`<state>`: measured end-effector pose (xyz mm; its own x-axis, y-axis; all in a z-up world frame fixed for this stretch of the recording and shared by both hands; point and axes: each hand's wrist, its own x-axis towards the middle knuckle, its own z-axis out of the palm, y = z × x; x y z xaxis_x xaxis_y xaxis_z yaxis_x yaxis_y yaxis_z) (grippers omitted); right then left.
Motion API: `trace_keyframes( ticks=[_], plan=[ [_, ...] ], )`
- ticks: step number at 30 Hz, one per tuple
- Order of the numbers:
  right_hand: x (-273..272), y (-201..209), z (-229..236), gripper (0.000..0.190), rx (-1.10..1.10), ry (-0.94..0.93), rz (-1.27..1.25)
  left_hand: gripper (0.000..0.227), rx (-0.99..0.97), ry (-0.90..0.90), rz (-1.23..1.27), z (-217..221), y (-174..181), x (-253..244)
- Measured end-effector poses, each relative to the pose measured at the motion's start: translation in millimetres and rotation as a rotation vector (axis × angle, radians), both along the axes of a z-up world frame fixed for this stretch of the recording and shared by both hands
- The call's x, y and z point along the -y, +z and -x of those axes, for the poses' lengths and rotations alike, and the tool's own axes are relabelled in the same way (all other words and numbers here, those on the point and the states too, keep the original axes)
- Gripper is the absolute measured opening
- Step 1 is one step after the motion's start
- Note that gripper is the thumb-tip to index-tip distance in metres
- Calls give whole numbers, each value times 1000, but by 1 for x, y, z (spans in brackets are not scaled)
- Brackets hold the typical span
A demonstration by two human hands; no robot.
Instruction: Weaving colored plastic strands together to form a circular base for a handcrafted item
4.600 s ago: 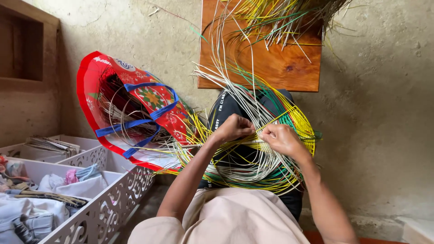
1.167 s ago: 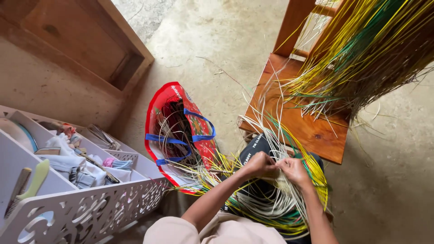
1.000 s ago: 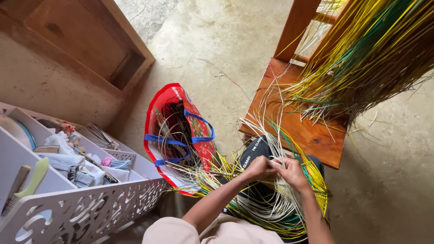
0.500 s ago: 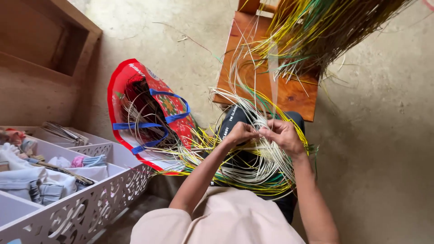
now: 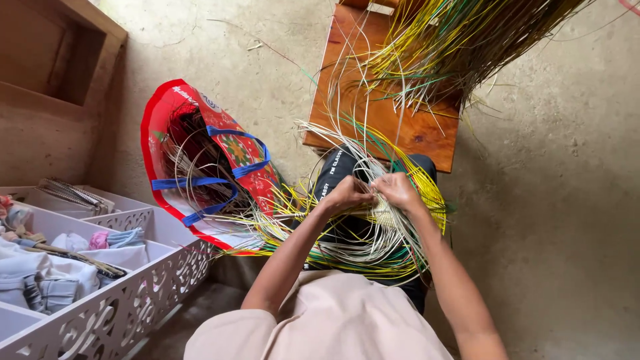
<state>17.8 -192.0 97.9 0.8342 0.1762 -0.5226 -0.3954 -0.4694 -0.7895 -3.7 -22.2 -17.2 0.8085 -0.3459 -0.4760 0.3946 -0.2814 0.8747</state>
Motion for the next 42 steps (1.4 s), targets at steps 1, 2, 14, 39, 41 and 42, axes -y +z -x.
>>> trace_keyframes(
  ticks=[1, 2, 14, 39, 41, 42],
  plan=[
    [-12, 23, -1, 22, 45, 19, -124, 21, 15, -8, -1, 0, 26, -3],
    [-24, 45, -2, 24, 88, 38, -249, 22, 28, -17, -2, -1, 51, -6],
    [8, 19, 1, 16, 452, 257, 64, 13, -3, 64, 68, -6, -7, 1],
    [22, -8, 0, 28, 40, 512, 675, 19, -66, 3, -32, -18, -14, 16],
    [35, -29, 0, 32, 74, 487, 649, 20, -74, -9, -38, -18, -2, 12],
    [37, -27, 1, 32, 71, 489, 649, 20, -77, -8, -37, -16, -10, 13]
  ],
)
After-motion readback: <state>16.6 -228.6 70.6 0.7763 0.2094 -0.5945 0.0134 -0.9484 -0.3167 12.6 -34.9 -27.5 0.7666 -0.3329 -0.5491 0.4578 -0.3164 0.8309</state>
